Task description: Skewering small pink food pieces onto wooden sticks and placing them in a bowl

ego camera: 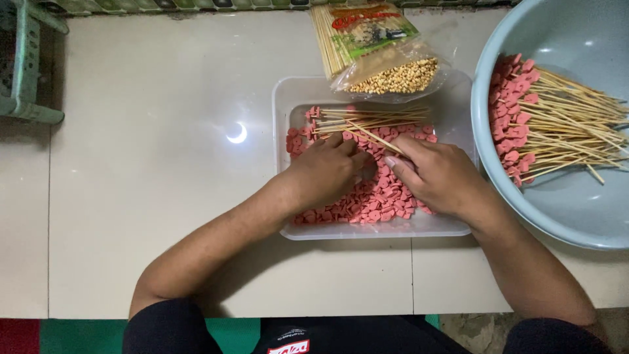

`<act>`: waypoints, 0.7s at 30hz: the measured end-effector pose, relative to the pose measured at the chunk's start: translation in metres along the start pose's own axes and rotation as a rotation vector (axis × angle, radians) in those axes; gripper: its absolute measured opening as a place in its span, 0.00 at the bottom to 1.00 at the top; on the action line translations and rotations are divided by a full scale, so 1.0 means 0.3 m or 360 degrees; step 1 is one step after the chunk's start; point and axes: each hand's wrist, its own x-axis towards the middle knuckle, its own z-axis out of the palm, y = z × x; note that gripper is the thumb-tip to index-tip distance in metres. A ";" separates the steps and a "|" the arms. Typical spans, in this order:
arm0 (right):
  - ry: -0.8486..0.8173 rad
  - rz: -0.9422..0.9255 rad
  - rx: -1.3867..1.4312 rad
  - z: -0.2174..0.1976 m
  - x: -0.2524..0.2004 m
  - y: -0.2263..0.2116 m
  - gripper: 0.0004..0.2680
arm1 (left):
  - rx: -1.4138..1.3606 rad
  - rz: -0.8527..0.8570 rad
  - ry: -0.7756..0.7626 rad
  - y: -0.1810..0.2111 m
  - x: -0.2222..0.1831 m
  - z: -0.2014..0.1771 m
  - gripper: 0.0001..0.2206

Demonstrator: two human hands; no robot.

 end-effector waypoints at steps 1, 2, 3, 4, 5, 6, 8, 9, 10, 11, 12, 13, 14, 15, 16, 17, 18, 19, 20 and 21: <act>0.0001 -0.0002 -0.0008 -0.003 0.002 -0.004 0.05 | 0.0000 -0.0001 0.0008 -0.001 0.002 0.007 0.20; -0.0022 0.0022 0.0010 -0.005 0.004 -0.009 0.05 | -0.0012 -0.0008 -0.0007 -0.002 0.004 0.015 0.20; -0.0045 0.0047 0.0028 -0.007 0.004 -0.013 0.06 | -0.0025 -0.0014 -0.0023 -0.002 0.006 0.023 0.20; -0.0045 0.0046 0.0020 -0.003 0.005 -0.009 0.06 | -0.0026 -0.0015 -0.0016 -0.005 0.009 0.031 0.20; -0.0042 0.0043 0.0033 0.002 0.005 -0.004 0.06 | 0.0028 -0.0008 -0.0021 -0.008 0.014 0.039 0.19; -0.0040 0.0041 0.0046 0.007 0.006 0.002 0.06 | 0.0083 -0.0002 -0.0027 -0.012 0.020 0.049 0.18; -0.0050 0.0049 0.0033 0.002 0.004 -0.013 0.06 | 0.0049 -0.0010 -0.0020 0.002 -0.003 0.016 0.18; -0.0051 0.0053 0.0014 -0.005 0.006 -0.017 0.06 | 0.0024 -0.0017 -0.0004 0.007 -0.007 -0.004 0.18; -0.0045 0.0058 0.0012 -0.005 0.006 -0.017 0.06 | 0.0026 -0.0010 -0.0002 0.000 -0.001 0.018 0.18; -0.0057 0.0054 -0.0016 -0.007 0.008 -0.018 0.06 | 0.0043 -0.0007 -0.0011 -0.009 0.004 0.038 0.19; -0.0069 0.0050 -0.0045 -0.010 0.010 -0.019 0.06 | 0.0059 -0.0003 -0.0021 -0.018 0.009 0.056 0.19; -0.0062 0.0052 -0.0045 -0.018 0.009 -0.025 0.06 | 0.0066 0.0001 -0.0020 -0.007 0.003 0.028 0.19; -0.0076 0.0057 -0.0015 -0.025 0.008 -0.031 0.06 | 0.0034 -0.0001 -0.0019 0.004 -0.004 -0.001 0.18; -0.0094 0.0059 0.0020 -0.030 0.008 -0.040 0.06 | 0.0003 -0.0007 -0.0023 0.013 -0.016 -0.029 0.18; -0.0090 0.0058 0.0026 -0.025 0.011 -0.036 0.06 | 0.0009 -0.0007 -0.0027 0.010 -0.013 -0.021 0.18; -0.0081 0.0040 0.0017 -0.021 0.012 -0.031 0.06 | 0.0018 -0.0009 -0.0039 0.009 -0.008 -0.013 0.18; -0.0072 0.0021 0.0008 -0.018 0.013 -0.028 0.06 | 0.0027 -0.0012 -0.0050 0.007 -0.005 -0.007 0.17; -0.0066 0.0018 0.0007 -0.020 0.012 -0.032 0.06 | 0.0033 -0.0012 -0.0047 0.011 -0.008 -0.021 0.17; -0.0069 0.0018 -0.0006 -0.023 0.010 -0.036 0.06 | 0.0007 -0.0011 -0.0054 0.016 -0.012 -0.037 0.17; -0.0070 0.0015 -0.0025 -0.027 0.011 -0.039 0.06 | -0.0017 -0.0010 -0.0055 0.019 -0.013 -0.052 0.17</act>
